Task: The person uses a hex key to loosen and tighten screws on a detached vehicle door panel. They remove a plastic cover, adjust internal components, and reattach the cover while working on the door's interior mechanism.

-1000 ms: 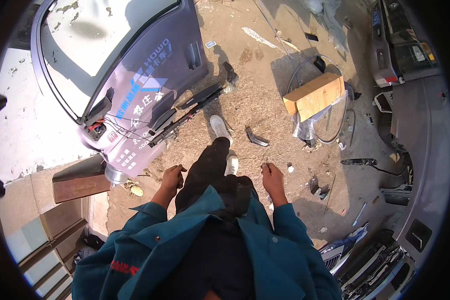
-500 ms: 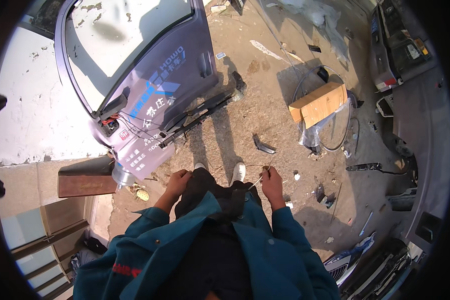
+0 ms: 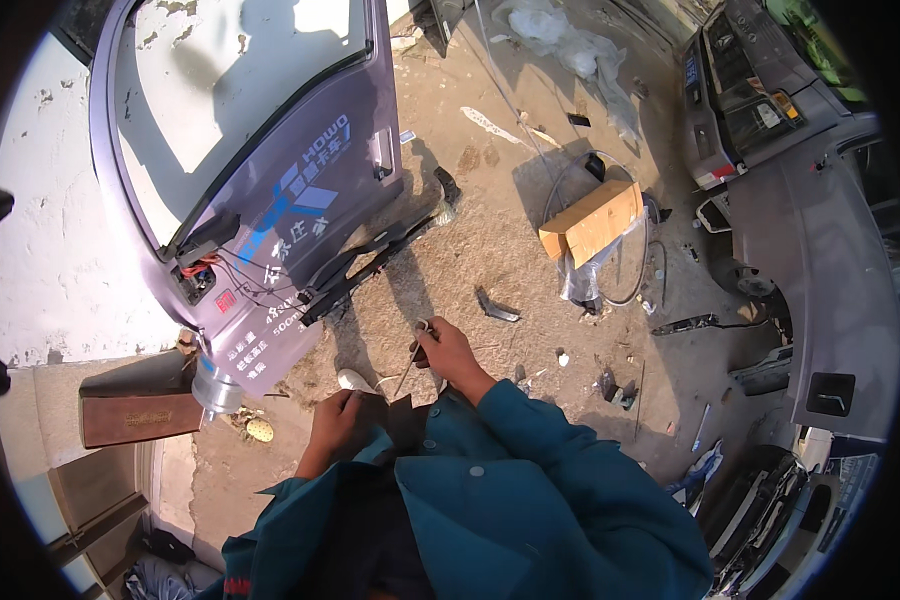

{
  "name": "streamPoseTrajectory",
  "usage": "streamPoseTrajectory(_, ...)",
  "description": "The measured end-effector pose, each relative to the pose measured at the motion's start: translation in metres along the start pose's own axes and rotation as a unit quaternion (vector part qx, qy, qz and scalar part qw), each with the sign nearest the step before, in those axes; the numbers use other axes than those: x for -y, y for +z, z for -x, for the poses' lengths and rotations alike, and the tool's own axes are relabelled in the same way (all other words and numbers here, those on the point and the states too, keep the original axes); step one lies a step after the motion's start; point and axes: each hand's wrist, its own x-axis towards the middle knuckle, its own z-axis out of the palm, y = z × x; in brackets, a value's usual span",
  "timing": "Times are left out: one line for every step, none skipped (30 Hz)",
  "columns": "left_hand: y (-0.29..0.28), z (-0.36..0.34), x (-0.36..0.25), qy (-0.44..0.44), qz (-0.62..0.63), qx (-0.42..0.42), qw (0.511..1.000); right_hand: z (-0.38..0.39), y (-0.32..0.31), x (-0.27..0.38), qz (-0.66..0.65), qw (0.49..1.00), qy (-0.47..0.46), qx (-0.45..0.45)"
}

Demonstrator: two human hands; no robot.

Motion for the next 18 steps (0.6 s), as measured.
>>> streamPoseTrajectory(-0.014, 0.004, 0.005, -0.001, 0.017, -0.009, 1.000, -0.003, 0.025, -0.001, -0.014, 1.000, 0.009, 0.013)
streamPoseTrajectory(-0.026, 0.007, 0.012, 0.009, 0.023, 0.004, 1.000, -0.005, 0.050, -0.002, -0.028, 0.999, 0.017, 0.026)
streamPoseTrajectory(-0.039, 0.009, 0.020, 0.018, 0.032, 0.011, 0.999, -0.009, 0.071, 0.000, -0.036, 0.998, 0.024, 0.044)
streamPoseTrajectory(-0.056, 0.015, 0.021, 0.023, 0.038, 0.013, 0.999, -0.006, 0.094, 0.005, -0.047, 0.997, 0.029, 0.049)
streamPoseTrajectory(-0.069, 0.020, 0.018, 0.030, 0.036, 0.022, 0.999, -0.002, 0.112, 0.011, -0.056, 0.996, 0.034, 0.055)
streamPoseTrajectory(-0.087, 0.023, 0.021, 0.019, -0.021, 0.049, 0.998, 0.002, 0.142, 0.015, -0.070, 0.994, 0.043, 0.074)
streamPoseTrajectory(-0.100, 0.024, 0.032, 0.084, -0.060, 0.035, 0.994, 0.001, 0.162, 0.014, -0.072, 0.994, 0.044, 0.075)
streamPoseTrajectory(-0.113, 0.026, 0.039, 0.097, -0.068, 0.043, 0.992, 0.000, 0.179, 0.011, -0.067, 0.994, 0.051, 0.076)
streamPoseTrajectory(-0.124, 0.027, 0.046, 0.088, -0.071, 0.048, 0.992, 0.001, 0.197, 0.015, -0.074, 0.993, 0.050, 0.080)
streamPoseTrajectory(-0.132, 0.031, 0.049, 0.078, -0.057, 0.035, 0.995, 0.003, 0.210, 0.016, -0.061, 0.993, 0.044, 0.088)
streamPoseTrajectory(-0.144, 0.033, 0.053, 0.083, -0.052, 0.018, 0.995, 0.000, 0.225, 0.017, -0.054, 0.992, 0.049, 0.099)
streamPoseTrajectory(-0.152, 0.035, 0.056, 0.092, -0.047, 0.009, 0.995, -0.001, 0.235, 0.018, -0.049, 0.992, 0.054, 0.101)
streamPoseTrajectory(-0.162, 0.036, 0.059, 0.083, -0.047, -0.005, 0.995, -0.003, 0.246, 0.019, -0.045, 0.992, 0.061, 0.105)
streamPoseTrajectory(-0.172, 0.038, 0.062, 0.075, -0.046, -0.018, 0.996, -0.006, 0.257, 0.022, -0.042, 0.991, 0.068, 0.108)
streamPoseTrajectory(-0.178, 0.037, 0.064, 0.069, -0.043, -0.026, 0.996, -0.009, 0.263, 0.024, -0.037, 0.991, 0.076, 0.105)
streamPoseTrajectory(-0.185, 0.035, 0.065, 0.058, -0.038, -0.035, 0.997, -0.013, 0.269, 0.026, -0.036, 0.990, 0.079, 0.108)
streamPoseTrajectory(-0.192, 0.031, 0.065, 0.047, -0.032, -0.043, 0.997, -0.019, 0.274, 0.029, -0.036, 0.990, 0.082, 0.110)
streamPoseTrajectory(-0.200, 0.027, 0.066, 0.034, -0.027, -0.051, 0.998, -0.025, 0.281, 0.031, -0.036, 0.989, 0.086, 0.112)
